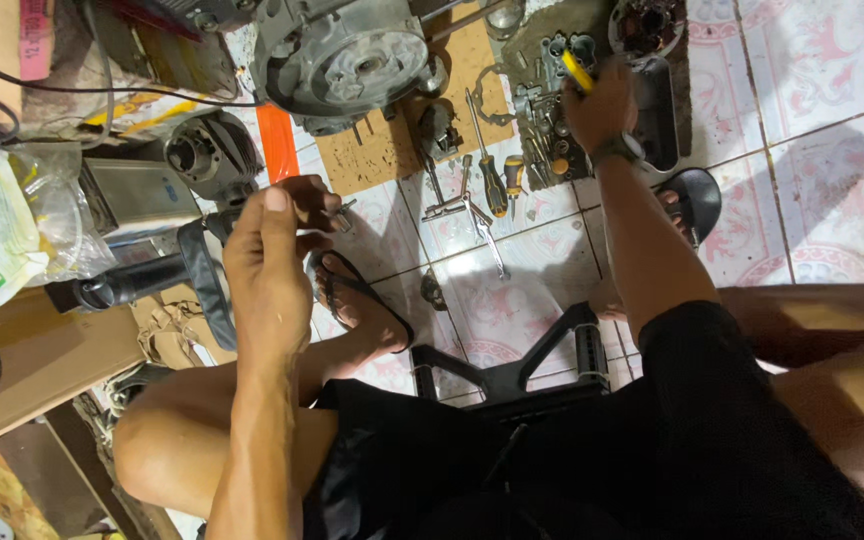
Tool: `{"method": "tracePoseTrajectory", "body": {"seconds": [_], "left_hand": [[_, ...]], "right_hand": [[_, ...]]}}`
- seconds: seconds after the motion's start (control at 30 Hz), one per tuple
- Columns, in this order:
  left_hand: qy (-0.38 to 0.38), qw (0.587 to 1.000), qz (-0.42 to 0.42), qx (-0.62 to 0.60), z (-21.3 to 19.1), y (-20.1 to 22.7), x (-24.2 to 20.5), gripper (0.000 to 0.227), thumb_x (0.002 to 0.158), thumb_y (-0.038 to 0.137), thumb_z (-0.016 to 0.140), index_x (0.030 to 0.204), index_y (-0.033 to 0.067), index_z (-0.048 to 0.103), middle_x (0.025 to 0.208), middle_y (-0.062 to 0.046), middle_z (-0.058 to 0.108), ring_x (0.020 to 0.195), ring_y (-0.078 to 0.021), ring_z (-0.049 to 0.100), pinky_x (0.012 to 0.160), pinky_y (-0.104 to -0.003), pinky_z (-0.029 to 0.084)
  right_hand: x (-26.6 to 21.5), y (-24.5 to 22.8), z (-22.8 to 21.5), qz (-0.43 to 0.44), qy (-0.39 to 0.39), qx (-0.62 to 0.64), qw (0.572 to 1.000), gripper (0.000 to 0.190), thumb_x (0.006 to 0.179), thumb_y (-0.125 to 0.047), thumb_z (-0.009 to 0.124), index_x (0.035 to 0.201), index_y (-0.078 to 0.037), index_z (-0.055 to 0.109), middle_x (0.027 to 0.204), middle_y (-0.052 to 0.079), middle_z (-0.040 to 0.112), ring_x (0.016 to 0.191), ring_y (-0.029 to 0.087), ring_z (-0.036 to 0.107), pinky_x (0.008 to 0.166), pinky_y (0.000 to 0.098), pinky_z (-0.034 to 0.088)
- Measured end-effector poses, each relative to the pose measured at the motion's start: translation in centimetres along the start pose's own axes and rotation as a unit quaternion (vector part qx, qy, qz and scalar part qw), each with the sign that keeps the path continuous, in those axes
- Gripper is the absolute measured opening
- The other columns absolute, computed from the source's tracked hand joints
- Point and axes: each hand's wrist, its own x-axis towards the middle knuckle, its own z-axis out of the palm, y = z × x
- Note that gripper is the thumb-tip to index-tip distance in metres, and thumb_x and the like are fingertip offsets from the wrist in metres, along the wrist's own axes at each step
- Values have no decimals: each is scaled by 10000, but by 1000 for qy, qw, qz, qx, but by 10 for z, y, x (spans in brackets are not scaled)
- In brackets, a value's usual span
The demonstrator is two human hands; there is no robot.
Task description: The person uses a socket wrench to tighten or loosen a bolt on a small metal component. They then switch to a yellow-handled screwdriver to work on a larger engine block, manipulating internal parts.
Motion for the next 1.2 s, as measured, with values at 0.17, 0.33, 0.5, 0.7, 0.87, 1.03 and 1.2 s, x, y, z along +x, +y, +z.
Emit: {"method": "tracePoseTrajectory", "body": {"seconds": [0.17, 0.33, 0.5, 0.7, 0.87, 1.03, 1.2], "left_hand": [[-2, 999, -6, 45, 2, 1, 5, 373, 958, 349, 366, 963, 68, 611, 896, -49, 671, 758, -123, 590, 672, -243, 464], [-25, 998, 32, 55, 5, 1, 5, 345, 974, 310, 382, 987, 48, 606, 931, -53, 653, 855, -147, 594, 756, -260, 482], [-27, 998, 7, 65, 4, -6, 6, 326, 955, 307, 412, 1018, 51, 604, 938, -54, 681, 815, -137, 618, 759, -252, 501], [-27, 998, 5, 64, 1, -7, 7, 346, 946, 324, 411, 1007, 54, 619, 933, -60, 687, 866, -144, 637, 799, -260, 500], [-34, 998, -22, 58, 4, -6, 6, 341, 933, 354, 413, 980, 91, 624, 924, -26, 692, 854, -119, 615, 781, -252, 467], [-79, 992, 41, 84, 13, -5, -3, 350, 941, 383, 395, 922, 122, 629, 909, 11, 670, 901, -122, 584, 823, -270, 427], [-51, 998, 29, -31, 22, -9, -13, 396, 914, 390, 414, 1057, 116, 662, 1061, 0, 678, 1036, -121, 596, 914, -258, 432]], "right_hand": [[26, -12, 19, 31, -66, -50, 996, 412, 867, -376, 727, 981, -23, 547, 1014, 188, 549, 813, 426, 615, 607, 563, 514], [38, -5, 47, 11, -38, -101, 994, 463, 831, -417, 741, 1027, -30, 579, 1000, 172, 548, 804, 402, 618, 587, 546, 538], [42, -10, 45, 36, -50, -119, 991, 508, 760, -423, 832, 986, -45, 579, 999, 150, 592, 754, 410, 647, 529, 560, 515], [40, 1, 48, -75, 25, -129, 989, 477, 764, -356, 794, 986, -29, 527, 956, 150, 542, 761, 398, 607, 543, 519, 517], [40, -40, -7, -79, 20, -72, 994, 396, 788, -330, 753, 961, -42, 542, 901, 156, 587, 776, 384, 607, 522, 538, 478], [26, -93, -70, -235, 31, 18, 971, 232, 727, -187, 698, 772, -15, 550, 676, 109, 545, 544, 216, 488, 393, 353, 359], [-25, -246, -215, -74, -347, 42, 934, 259, 908, -276, 619, 1064, -69, 598, 884, 75, 649, 653, 154, 621, 476, 260, 518]]}}
